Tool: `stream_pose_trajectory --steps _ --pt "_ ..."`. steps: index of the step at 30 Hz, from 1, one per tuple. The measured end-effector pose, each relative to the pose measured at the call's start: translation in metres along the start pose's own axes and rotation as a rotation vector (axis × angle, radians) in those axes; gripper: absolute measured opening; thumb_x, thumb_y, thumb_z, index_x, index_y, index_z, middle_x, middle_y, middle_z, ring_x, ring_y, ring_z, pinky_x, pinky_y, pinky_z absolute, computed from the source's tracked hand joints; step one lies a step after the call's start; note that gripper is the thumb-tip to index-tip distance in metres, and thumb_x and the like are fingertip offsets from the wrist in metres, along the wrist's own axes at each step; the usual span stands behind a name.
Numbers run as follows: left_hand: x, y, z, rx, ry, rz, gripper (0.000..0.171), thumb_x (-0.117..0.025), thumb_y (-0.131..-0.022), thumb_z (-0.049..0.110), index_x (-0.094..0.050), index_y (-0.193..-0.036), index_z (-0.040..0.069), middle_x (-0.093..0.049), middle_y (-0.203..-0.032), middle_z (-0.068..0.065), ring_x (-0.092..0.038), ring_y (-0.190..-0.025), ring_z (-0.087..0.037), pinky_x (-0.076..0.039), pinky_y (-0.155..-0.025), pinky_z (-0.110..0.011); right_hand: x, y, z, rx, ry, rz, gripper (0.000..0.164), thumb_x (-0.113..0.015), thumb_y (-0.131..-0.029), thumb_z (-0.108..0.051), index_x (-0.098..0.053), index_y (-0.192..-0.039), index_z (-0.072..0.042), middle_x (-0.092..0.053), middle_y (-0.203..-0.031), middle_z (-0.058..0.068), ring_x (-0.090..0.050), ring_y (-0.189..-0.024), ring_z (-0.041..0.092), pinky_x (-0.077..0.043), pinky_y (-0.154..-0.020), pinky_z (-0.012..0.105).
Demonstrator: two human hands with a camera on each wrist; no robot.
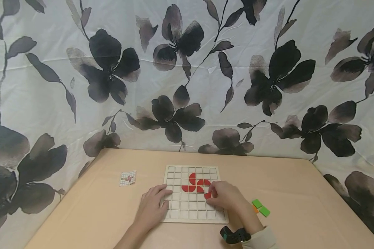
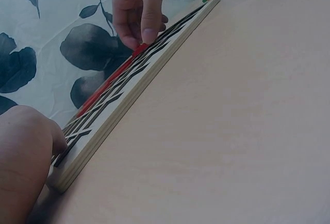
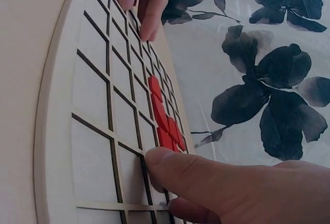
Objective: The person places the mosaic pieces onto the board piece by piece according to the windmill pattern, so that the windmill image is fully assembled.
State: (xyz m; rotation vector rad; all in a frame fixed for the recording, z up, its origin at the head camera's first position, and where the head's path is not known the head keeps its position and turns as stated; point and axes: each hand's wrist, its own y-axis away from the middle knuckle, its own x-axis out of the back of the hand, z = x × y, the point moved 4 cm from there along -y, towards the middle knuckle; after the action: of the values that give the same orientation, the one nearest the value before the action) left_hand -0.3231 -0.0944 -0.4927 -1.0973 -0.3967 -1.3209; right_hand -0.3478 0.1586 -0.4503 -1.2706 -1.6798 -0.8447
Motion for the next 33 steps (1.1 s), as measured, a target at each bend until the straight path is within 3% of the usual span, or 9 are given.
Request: stream_pose_trajectory --steps 33 --pt "0.000 -0.001 0.000 -0.003 0.008 0.002 0.028 -0.063 -0.082 0.018 -0.069 -0.108 0.026 -0.059 -0.128 0.004 -0.050 -0.122 -0.019 -0.035 -0.098 -0.047 -0.013 -0.005 -0.011 0.023 0.079 0.076 0.035 -0.078 -0.072 -0.043 -0.060 -0.089 -0.019 -0.050 -0.062 -0.008 -0.045 -0.057 0.009 -0.034 -0.050 0.025"
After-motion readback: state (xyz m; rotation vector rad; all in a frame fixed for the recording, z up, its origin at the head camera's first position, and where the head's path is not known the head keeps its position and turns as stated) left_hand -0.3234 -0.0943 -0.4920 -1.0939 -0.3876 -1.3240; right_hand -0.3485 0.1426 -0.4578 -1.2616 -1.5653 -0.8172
